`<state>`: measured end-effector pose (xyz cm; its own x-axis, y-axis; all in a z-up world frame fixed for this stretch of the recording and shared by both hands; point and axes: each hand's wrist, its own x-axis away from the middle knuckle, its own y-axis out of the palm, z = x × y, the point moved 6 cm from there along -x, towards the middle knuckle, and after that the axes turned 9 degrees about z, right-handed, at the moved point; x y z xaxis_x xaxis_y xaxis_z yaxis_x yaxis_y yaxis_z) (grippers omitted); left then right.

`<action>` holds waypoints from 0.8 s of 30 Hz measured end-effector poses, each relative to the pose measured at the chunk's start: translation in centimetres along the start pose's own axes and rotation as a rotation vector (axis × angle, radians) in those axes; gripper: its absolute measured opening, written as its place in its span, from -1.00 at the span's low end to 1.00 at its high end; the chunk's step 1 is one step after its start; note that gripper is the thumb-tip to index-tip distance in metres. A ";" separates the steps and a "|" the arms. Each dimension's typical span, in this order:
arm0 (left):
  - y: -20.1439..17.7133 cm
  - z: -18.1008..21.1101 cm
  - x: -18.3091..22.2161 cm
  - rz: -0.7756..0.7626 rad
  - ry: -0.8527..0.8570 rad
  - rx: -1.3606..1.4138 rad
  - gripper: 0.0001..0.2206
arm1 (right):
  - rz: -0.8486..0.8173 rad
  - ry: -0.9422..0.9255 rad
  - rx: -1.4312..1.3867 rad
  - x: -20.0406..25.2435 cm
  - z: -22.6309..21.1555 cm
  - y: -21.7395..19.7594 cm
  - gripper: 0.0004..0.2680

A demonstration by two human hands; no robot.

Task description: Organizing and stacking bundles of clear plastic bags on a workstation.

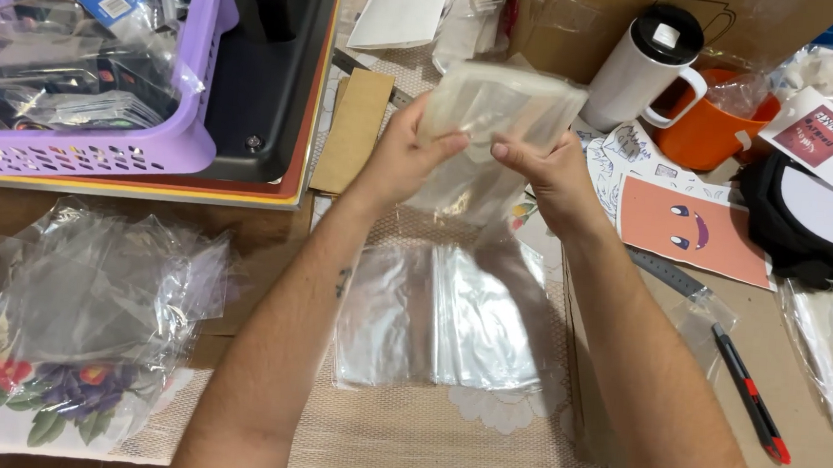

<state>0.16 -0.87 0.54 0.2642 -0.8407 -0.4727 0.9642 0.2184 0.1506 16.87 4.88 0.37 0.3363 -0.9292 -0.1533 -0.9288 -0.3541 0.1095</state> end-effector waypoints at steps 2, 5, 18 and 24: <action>0.0 -0.6 -0.5 -0.022 0.022 -0.025 -0.59 | 0.048 -0.072 0.029 -0.2 1.3 -0.5 -0.75; -0.5 -2.1 -0.2 -0.025 0.028 -0.065 -0.58 | 0.118 -0.148 0.064 -0.3 3.4 -0.8 -0.79; -2.3 -4.9 1.2 0.104 -0.109 0.012 -0.60 | 0.183 -0.005 0.296 0.3 6.2 -0.2 -0.66; -5.0 -7.6 0.3 0.111 -0.091 -0.091 -0.72 | 0.258 -0.079 0.238 -1.1 6.3 0.0 -0.75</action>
<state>-4.42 1.52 -6.93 0.3703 -0.8493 -0.3762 0.9283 0.3533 0.1159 15.48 6.51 -5.68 0.0816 -0.9705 -0.2269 -0.9949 -0.0658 -0.0764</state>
